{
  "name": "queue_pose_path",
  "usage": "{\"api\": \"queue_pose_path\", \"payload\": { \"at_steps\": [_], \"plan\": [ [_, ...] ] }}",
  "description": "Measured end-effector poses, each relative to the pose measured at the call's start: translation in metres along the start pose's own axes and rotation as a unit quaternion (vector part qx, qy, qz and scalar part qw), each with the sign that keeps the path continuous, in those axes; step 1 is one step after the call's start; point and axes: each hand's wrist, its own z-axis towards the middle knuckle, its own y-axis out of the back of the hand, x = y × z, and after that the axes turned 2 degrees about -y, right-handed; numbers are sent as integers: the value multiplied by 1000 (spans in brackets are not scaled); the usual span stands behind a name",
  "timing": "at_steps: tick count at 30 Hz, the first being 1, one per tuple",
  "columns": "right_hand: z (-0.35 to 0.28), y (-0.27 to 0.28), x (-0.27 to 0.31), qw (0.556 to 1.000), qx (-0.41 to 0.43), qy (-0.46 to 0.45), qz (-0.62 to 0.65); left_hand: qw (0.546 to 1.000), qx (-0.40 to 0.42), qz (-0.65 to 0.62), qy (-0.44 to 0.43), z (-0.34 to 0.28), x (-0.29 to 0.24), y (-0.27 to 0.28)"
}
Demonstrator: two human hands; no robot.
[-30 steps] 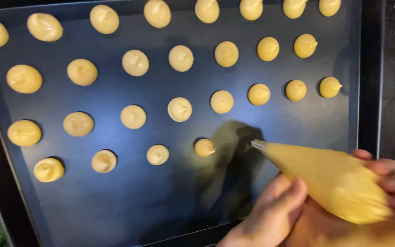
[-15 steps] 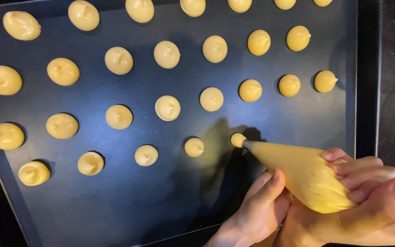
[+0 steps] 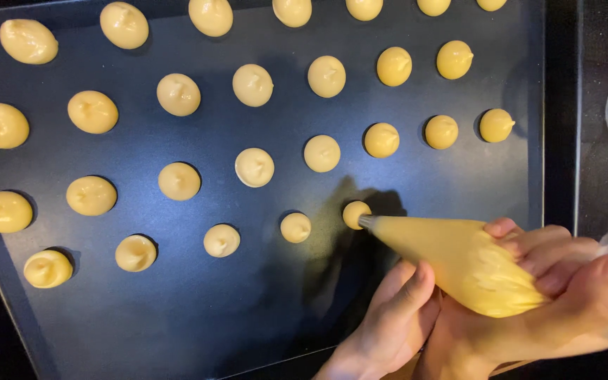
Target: Piping choux dough or batter onto baking sheets and refilling the piping bag.
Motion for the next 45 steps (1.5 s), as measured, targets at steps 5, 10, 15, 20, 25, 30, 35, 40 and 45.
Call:
{"api": "queue_pose_path", "payload": {
  "at_steps": [5,10,15,20,25,30,35,40,45],
  "plan": [
    [24,13,-5,980,-26,-119,160,997,24,67,-35,1,-8,-9],
    [26,-4,-8,991,-53,-81,97,996,27,77,-41,12,-13,-20],
    [28,1,-12,999,-24,-30,13,999,2,46,-20,13,-6,-16],
    [48,96,-51,971,-20,-128,199,999,30,-12,10,12,-20,-64],
    [71,140,-75,895,21,-215,389,999,42,18,21,32,14,-57],
    [67,71,-52,1000,20,9,12,993,-41,-110,18,55,79,10],
    [59,48,-33,993,27,18,-110,994,-38,-99,10,56,75,7],
    [73,92,-67,999,31,-18,24,997,-2,-80,19,55,76,8],
    [71,90,-68,998,8,-5,58,998,-7,-49,37,54,67,1]
  ]
}}
